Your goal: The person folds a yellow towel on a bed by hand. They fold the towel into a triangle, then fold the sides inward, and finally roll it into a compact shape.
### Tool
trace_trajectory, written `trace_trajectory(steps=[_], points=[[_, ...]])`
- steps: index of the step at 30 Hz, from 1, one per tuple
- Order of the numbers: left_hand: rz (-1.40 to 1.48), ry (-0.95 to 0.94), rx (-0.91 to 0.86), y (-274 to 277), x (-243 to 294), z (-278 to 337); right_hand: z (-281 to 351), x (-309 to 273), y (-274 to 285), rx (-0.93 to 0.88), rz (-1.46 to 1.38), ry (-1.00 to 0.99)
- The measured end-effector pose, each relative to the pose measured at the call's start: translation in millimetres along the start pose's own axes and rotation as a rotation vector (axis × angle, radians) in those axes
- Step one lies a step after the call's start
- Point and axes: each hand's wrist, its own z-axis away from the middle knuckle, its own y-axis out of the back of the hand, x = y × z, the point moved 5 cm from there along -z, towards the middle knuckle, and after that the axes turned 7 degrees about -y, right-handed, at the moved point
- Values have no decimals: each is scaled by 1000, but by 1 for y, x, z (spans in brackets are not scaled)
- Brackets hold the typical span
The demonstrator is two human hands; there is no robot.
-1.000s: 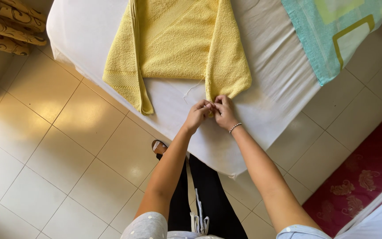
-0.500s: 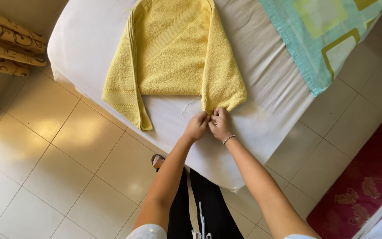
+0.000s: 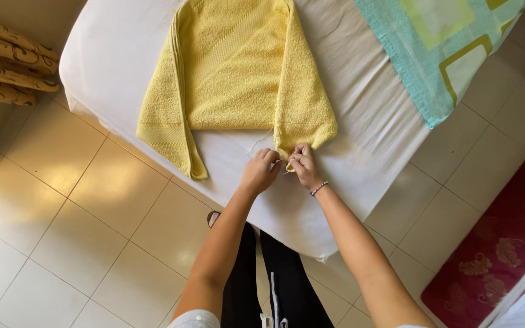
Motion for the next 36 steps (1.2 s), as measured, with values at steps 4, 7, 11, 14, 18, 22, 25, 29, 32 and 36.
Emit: trace_trajectory(steps=[4, 7, 11, 14, 18, 22, 25, 29, 32, 36], points=[[-251, -75, 15, 9, 6, -1, 3, -3, -1, -23, 50, -12], [-390, -92, 32, 8, 9, 0, 10, -3, -5, -39, 136, 12], [-306, 26, 52, 7, 9, -2, 6, -12, -2, -35, 50, 0], [-299, 111, 2, 14, 7, -7, 5, -14, -2, -27, -10, -65], [-204, 227, -176, 12, -8, -6, 5, -10, 0, -58, -23, -46], [-29, 208, -194, -10, -32, 0, 7, -12, -5, -11, 194, 22], [358, 313, -122, -19, -47, 0, 6, -10, -2, -4, 174, 0], [1011, 550, -40, -8, -33, -4, 4, 3, -3, -39, 11, -93], [1311, 568, 24, -19, -31, -1, 5, 2, -5, -53, 50, -52], [1576, 495, 134, -32, -40, -2, 5, -2, -6, -41, 108, -52]])
